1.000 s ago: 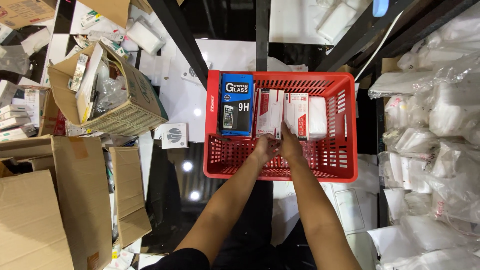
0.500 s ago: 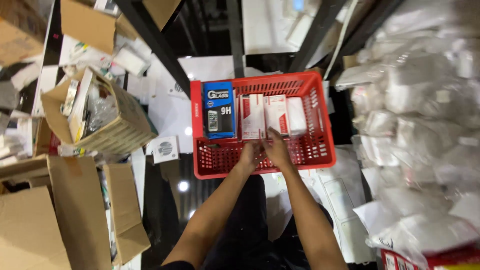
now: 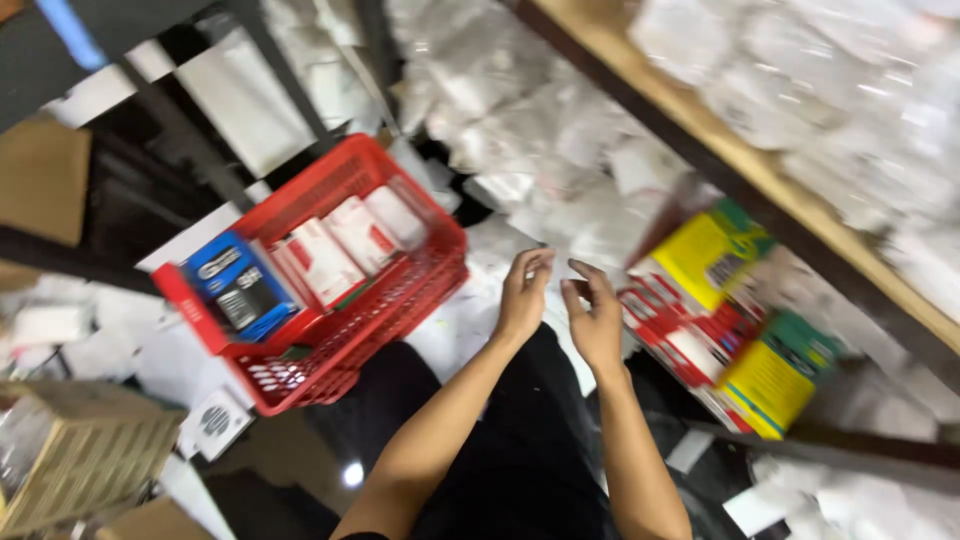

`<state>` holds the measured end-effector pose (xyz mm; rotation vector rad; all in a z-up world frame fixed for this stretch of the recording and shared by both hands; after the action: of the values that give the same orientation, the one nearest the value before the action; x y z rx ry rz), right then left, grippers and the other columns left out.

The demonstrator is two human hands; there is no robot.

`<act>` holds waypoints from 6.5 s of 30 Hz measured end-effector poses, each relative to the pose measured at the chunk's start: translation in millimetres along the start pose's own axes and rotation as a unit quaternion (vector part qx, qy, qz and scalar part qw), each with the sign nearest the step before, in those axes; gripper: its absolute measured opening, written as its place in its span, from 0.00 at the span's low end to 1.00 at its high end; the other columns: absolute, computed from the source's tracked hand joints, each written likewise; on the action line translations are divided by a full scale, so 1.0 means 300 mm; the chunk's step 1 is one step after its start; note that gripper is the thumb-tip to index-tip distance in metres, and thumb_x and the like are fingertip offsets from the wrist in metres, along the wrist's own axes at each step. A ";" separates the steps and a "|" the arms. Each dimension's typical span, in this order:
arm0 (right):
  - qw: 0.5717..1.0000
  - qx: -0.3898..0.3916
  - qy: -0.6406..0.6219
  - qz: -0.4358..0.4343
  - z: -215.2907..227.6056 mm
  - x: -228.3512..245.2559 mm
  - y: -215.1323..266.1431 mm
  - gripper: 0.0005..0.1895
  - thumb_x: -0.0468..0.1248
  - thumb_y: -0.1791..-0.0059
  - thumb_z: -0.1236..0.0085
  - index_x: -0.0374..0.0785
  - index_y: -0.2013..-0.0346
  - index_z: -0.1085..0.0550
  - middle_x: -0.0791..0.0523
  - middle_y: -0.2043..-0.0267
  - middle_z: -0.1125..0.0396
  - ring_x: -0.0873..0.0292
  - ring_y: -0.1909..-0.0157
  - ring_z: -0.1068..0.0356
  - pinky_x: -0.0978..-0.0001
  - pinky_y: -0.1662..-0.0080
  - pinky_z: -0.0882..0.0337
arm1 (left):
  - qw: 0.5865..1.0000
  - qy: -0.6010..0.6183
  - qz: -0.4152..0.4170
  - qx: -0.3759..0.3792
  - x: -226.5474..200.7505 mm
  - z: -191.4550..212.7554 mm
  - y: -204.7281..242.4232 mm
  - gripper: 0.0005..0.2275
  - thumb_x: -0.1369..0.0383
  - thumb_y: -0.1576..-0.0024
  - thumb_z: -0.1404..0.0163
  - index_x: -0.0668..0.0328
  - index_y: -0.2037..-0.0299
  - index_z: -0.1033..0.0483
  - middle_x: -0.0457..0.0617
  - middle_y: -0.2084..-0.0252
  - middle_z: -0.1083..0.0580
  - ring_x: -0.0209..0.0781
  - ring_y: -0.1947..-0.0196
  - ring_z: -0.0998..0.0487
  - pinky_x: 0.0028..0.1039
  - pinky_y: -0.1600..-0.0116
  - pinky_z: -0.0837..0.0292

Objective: The person sits on the floor and repeatedly picks up small product boxes from a nearby shelf, then places them into a red plastic basket. The person handles the boxes one at a time, turning them over occasionally before stacking them in the basket.

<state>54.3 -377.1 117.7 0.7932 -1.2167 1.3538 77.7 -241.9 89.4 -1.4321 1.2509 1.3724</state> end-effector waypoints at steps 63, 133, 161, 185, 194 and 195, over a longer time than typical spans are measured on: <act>0.942 0.271 -0.197 0.006 -0.437 0.201 0.151 0.30 0.30 0.51 0.40 0.34 0.34 0.35 0.43 0.45 0.30 0.44 0.41 0.30 0.45 0.42 0.31 | 0.994 -0.033 -0.092 -0.042 -0.046 0.753 0.423 0.27 0.68 0.39 0.47 0.57 0.29 0.39 0.57 0.38 0.29 0.40 0.43 0.29 0.40 0.41 0.26; 0.849 0.527 -0.006 -0.044 -1.123 -0.091 0.156 0.25 0.36 0.49 0.37 0.38 0.38 0.30 0.43 0.47 0.28 0.44 0.44 0.28 0.47 0.44 0.28 | 0.958 -0.095 -0.026 -0.271 -0.189 1.185 0.090 0.23 0.58 0.34 0.52 0.53 0.32 0.42 0.67 0.49 0.25 0.66 0.47 0.22 0.48 0.45 0.27; 0.837 0.533 0.123 0.010 -1.592 -0.200 -0.015 0.39 0.43 0.55 0.33 0.35 0.32 0.36 0.37 0.39 0.37 0.34 0.35 0.38 0.45 0.35 0.37 | 0.821 0.377 0.152 -0.401 0.457 1.225 -0.093 0.20 0.75 0.44 0.51 0.80 0.43 0.39 0.52 0.56 0.37 0.43 0.51 0.31 0.48 0.35 0.35; 0.875 0.446 0.154 0.107 -1.408 -0.317 0.026 0.42 0.43 0.55 0.33 0.43 0.29 0.40 0.53 0.27 0.45 0.46 0.31 0.40 0.53 0.34 0.35 | 0.893 0.175 0.189 -0.369 0.454 1.202 -0.031 0.26 0.62 0.41 0.49 0.67 0.34 0.37 0.63 0.42 0.33 0.53 0.46 0.26 0.44 0.44 0.25; 0.981 0.183 -0.020 0.063 -0.504 0.025 0.015 0.23 0.28 0.52 0.39 0.37 0.41 0.27 0.48 0.46 0.31 0.45 0.52 0.24 0.52 0.48 0.25 | 0.991 0.055 0.038 -0.112 0.151 0.566 -0.017 0.18 0.77 0.40 0.53 0.64 0.39 0.28 0.59 0.50 0.23 0.45 0.50 0.22 0.34 0.41 0.28; 0.987 0.150 -0.024 0.060 -0.402 0.046 0.016 0.22 0.28 0.51 0.40 0.36 0.41 0.27 0.48 0.46 0.31 0.46 0.53 0.23 0.53 0.49 0.25 | 0.997 0.059 0.015 -0.053 0.153 0.455 -0.010 0.18 0.78 0.39 0.53 0.60 0.38 0.28 0.56 0.50 0.22 0.44 0.52 0.22 0.33 0.41 0.28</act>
<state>68.9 -257.9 99.6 0.9795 -1.1250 1.6505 46.7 -115.6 27.7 -1.5930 1.2970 1.4097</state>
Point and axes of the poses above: each hand's wrist, its own y-axis away from the middle knuckle, its own z-axis out of the back of the hand, x = y × z, the point moved 6 cm from there along -y, towards the middle knuckle
